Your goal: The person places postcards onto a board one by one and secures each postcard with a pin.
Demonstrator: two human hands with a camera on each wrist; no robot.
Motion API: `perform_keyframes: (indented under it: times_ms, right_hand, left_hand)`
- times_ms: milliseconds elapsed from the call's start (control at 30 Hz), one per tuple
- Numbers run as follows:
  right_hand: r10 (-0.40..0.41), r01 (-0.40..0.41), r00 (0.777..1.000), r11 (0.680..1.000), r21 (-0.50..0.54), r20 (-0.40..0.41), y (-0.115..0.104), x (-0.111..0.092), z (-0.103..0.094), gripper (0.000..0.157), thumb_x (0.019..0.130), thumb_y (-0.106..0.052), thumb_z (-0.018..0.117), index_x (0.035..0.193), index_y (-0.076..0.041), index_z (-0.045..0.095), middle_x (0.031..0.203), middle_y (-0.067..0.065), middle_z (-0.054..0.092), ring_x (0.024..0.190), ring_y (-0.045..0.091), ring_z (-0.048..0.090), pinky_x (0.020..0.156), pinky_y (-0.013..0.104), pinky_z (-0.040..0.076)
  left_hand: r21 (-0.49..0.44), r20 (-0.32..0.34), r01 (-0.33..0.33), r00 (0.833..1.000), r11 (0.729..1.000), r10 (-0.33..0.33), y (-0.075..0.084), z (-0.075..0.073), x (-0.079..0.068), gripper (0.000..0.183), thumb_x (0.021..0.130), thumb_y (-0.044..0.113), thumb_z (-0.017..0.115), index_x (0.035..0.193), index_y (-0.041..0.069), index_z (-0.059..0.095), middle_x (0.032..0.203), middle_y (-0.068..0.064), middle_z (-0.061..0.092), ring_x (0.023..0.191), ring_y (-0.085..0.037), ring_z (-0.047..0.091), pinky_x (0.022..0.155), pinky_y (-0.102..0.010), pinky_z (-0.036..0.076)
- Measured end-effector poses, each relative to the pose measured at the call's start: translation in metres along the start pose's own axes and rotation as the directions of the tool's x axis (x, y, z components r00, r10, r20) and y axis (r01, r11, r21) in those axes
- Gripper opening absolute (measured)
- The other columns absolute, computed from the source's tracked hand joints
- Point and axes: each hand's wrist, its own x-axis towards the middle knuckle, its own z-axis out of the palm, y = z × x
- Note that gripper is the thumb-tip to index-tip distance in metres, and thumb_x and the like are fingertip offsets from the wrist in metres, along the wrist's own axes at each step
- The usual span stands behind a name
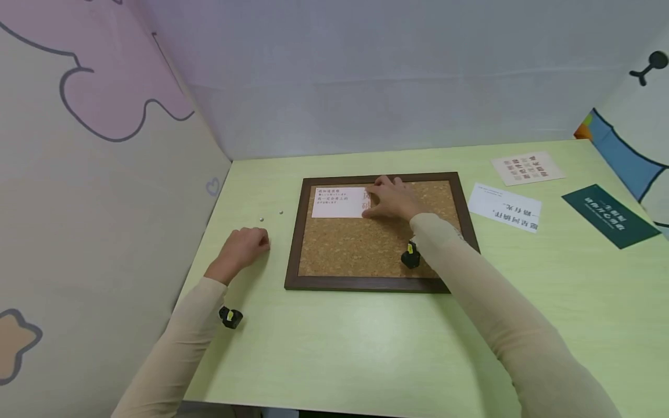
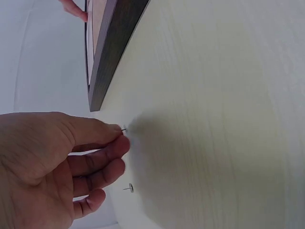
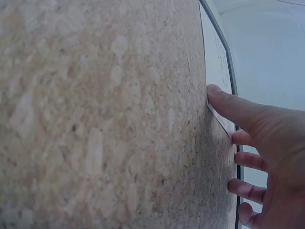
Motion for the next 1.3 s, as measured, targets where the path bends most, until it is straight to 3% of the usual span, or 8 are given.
perform_keyframes:
  times_ms: [167, 367, 533, 733, 1133, 1300]
  right_hand:
    - [0.003, -0.003, 1.0, 1.0, -0.001, 0.005, -0.001, 0.001, 0.0, 0.077, 0.086, -0.053, 0.069, 0.149, -0.017, 0.042, 0.153, 0.013, 0.032, 0.133, 0.042, 0.031, 0.106, 0.062, 0.027]
    - [0.011, -0.011, 1.0, 1.0, 0.01, 0.004, -0.002, -0.001, 0.001, 0.076, 0.087, -0.053, 0.068, 0.149, -0.018, 0.042, 0.153, 0.013, 0.032, 0.133, 0.042, 0.03, 0.107, 0.062, 0.026]
    - [0.008, -0.008, 1.0, 1.0, 0.003, -0.002, -0.002, -0.001, 0.002, 0.075, 0.087, -0.054, 0.068, 0.149, -0.019, 0.043, 0.152, 0.012, 0.032, 0.131, 0.041, 0.031, 0.106, 0.062, 0.027]
    - [0.012, -0.012, 1.0, 1.0, -0.003, -0.002, -0.002, -0.001, 0.003, 0.075, 0.087, -0.055, 0.067, 0.149, -0.019, 0.043, 0.151, 0.011, 0.033, 0.13, 0.04, 0.032, 0.106, 0.06, 0.028]
    - [-0.002, 0.002, 1.0, 0.999, -0.032, -0.005, -0.002, -0.003, 0.002, 0.075, 0.088, -0.056, 0.065, 0.149, -0.02, 0.042, 0.153, 0.01, 0.031, 0.131, 0.041, 0.033, 0.106, 0.061, 0.03]
    - [-0.007, 0.006, 1.0, 0.999, -0.035, -0.003, -0.001, -0.003, 0.002, 0.076, 0.088, -0.056, 0.065, 0.15, -0.02, 0.041, 0.153, 0.011, 0.031, 0.132, 0.042, 0.033, 0.106, 0.061, 0.029]
  left_hand:
    - [-0.117, -0.014, 0.065, 0.998, 0.991, -0.067, -0.001, 0.004, 0.008, 0.016, 0.098, 0.015, 0.056, 0.094, 0.004, 0.067, 0.084, -0.009, 0.066, 0.066, -0.019, 0.052, 0.062, -0.033, 0.04]
    - [-0.282, 0.036, 0.167, 0.986, 0.945, -0.164, 0.002, 0.006, 0.02, 0.023, 0.1, 0.015, 0.046, 0.098, 0.002, 0.065, 0.086, -0.011, 0.063, 0.067, -0.019, 0.051, 0.058, -0.029, 0.039]
    - [-0.325, 0.073, 0.222, 0.975, 0.919, -0.21, 0.003, 0.008, 0.024, 0.025, 0.099, 0.014, 0.045, 0.1, 0.0, 0.066, 0.088, -0.012, 0.063, 0.067, -0.018, 0.05, 0.057, -0.028, 0.038]
    - [-0.353, 0.08, 0.254, 0.967, 0.9, -0.242, 0.004, 0.003, 0.026, 0.024, 0.097, 0.013, 0.052, 0.1, -0.004, 0.069, 0.093, -0.014, 0.065, 0.07, -0.019, 0.051, 0.06, -0.027, 0.039]
    - [-0.348, 0.059, 0.264, 0.964, 0.9, -0.26, 0.001, 0.005, 0.03, 0.021, 0.097, 0.014, 0.056, 0.097, -0.003, 0.068, 0.09, -0.014, 0.065, 0.07, -0.018, 0.052, 0.059, -0.026, 0.039]
    - [-0.272, 0.039, 0.218, 0.976, 0.937, -0.215, 0.003, 0.001, 0.029, 0.023, 0.099, 0.018, 0.054, 0.101, -0.001, 0.066, 0.094, -0.015, 0.066, 0.073, -0.021, 0.054, 0.061, -0.03, 0.042]
